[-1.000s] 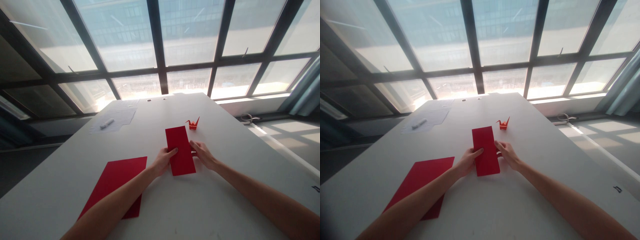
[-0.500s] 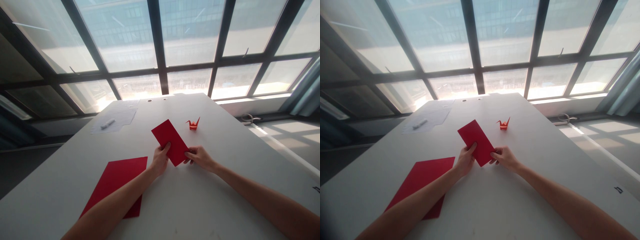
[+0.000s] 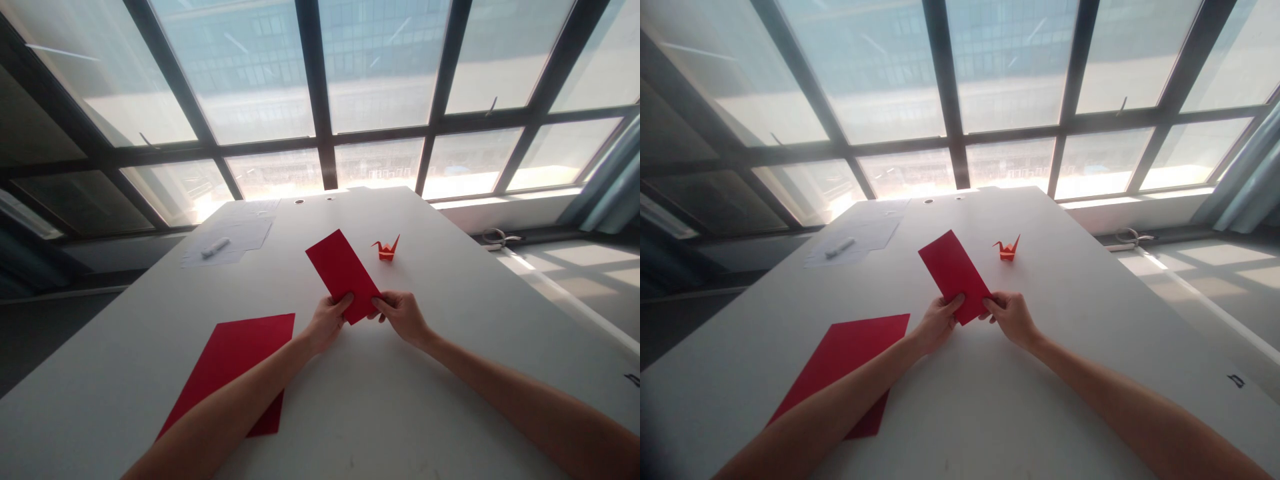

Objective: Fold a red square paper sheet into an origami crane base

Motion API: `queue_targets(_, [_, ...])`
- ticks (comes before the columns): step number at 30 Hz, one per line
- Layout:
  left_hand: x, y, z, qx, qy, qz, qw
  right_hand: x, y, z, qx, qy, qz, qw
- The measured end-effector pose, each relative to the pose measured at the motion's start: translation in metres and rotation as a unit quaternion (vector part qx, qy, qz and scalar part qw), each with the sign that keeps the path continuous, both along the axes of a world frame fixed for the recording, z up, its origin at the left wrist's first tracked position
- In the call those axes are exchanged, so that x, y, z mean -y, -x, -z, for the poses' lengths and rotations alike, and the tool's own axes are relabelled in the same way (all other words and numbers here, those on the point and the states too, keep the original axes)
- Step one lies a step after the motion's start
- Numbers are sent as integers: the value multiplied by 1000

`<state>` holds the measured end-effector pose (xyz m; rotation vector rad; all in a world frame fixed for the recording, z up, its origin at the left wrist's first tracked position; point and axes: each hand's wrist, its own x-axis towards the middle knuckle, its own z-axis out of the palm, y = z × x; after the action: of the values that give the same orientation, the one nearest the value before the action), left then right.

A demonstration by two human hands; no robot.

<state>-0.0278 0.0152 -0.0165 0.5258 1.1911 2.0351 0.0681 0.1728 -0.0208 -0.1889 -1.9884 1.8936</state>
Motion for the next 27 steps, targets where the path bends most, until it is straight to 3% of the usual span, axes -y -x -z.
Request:
queue_targets(14, [-1, 2, -3, -3, 71, 60, 996, -9, 2, -3, 39, 90, 62, 993])
queue_targets(27, [2, -2, -13, -53, 116, 111, 986, -11, 1, -6, 40, 81, 80, 993])
